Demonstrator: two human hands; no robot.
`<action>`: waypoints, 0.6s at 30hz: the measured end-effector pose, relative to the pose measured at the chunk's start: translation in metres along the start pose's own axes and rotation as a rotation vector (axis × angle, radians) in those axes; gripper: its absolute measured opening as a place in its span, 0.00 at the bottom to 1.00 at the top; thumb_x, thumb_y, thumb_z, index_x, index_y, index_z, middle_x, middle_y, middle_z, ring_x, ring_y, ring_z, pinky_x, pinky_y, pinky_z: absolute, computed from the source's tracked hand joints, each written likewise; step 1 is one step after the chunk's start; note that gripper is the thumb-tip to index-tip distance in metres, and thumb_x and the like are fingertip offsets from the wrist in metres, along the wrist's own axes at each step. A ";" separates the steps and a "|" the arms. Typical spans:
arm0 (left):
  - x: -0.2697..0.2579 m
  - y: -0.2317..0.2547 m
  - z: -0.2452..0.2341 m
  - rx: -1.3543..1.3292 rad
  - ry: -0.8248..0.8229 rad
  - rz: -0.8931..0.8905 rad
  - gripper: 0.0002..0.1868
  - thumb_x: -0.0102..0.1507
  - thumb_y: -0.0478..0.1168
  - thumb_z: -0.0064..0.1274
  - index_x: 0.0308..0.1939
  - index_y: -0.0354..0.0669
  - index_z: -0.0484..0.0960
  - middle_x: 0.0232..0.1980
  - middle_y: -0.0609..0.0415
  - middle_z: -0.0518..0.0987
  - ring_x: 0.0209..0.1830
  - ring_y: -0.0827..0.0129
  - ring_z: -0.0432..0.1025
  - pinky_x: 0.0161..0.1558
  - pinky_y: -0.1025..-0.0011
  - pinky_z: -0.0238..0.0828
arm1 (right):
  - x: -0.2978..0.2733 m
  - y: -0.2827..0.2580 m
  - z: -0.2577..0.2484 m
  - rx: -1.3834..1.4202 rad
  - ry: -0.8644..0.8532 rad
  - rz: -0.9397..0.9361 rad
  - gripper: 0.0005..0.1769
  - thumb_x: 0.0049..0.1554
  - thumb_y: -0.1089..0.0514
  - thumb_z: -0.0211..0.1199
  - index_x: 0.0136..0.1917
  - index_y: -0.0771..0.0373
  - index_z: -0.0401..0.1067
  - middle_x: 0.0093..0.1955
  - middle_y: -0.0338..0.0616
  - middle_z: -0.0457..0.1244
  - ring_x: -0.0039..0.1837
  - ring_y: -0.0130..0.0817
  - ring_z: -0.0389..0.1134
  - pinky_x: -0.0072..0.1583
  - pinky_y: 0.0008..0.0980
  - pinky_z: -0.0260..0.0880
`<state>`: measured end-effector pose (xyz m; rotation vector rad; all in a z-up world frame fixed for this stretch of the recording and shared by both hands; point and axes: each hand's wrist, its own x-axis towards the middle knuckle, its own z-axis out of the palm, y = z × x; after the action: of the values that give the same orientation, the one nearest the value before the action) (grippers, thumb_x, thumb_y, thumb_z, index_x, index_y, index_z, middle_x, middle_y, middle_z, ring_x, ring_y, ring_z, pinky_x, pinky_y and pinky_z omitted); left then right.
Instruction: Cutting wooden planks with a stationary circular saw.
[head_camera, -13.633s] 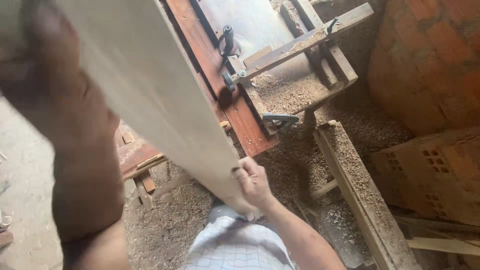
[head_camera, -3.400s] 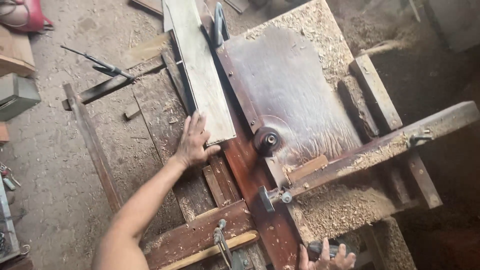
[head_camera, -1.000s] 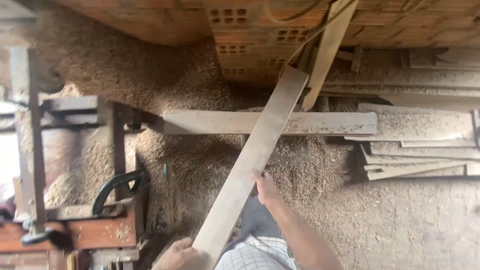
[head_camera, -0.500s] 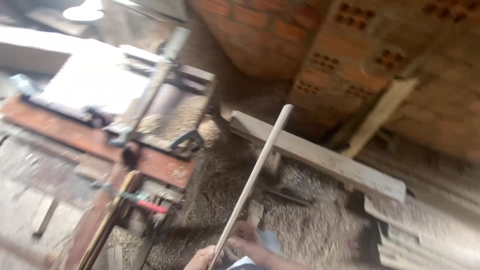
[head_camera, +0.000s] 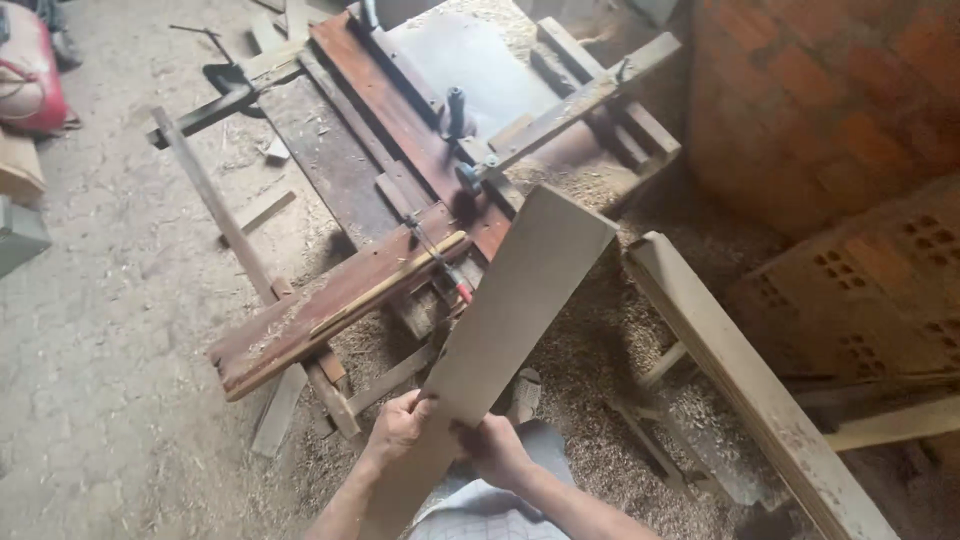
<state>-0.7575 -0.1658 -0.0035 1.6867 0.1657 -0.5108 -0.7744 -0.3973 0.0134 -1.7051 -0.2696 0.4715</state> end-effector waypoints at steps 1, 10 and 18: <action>-0.006 -0.009 -0.003 -0.008 0.021 -0.008 0.39 0.63 0.69 0.52 0.44 0.30 0.84 0.35 0.55 0.79 0.37 0.71 0.71 0.37 0.72 0.71 | 0.006 -0.018 -0.004 0.001 -0.024 0.000 0.13 0.58 0.63 0.67 0.56 0.68 0.73 0.47 0.50 0.71 0.47 0.35 0.72 0.51 0.36 0.75; -0.058 -0.097 -0.098 0.362 0.681 -0.445 0.50 0.59 0.82 0.30 0.39 0.40 0.88 0.26 0.45 0.79 0.30 0.59 0.74 0.36 0.56 0.70 | 0.119 -0.056 -0.098 -0.165 -0.017 0.227 0.16 0.59 0.53 0.63 0.58 0.61 0.75 0.54 0.46 0.72 0.55 0.34 0.75 0.57 0.33 0.77; -0.095 -0.069 -0.172 0.540 0.816 -0.659 0.48 0.64 0.75 0.41 0.31 0.25 0.80 0.24 0.32 0.74 0.30 0.57 0.69 0.41 0.54 0.71 | 0.319 -0.012 -0.141 -0.621 -0.101 -0.433 0.43 0.56 0.37 0.65 0.74 0.64 0.60 0.73 0.55 0.60 0.80 0.52 0.53 0.78 0.48 0.48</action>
<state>-0.8283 0.0300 -0.0089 2.2911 1.3024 -0.3201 -0.4259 -0.3817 -0.0068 -2.1433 -0.9118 0.1508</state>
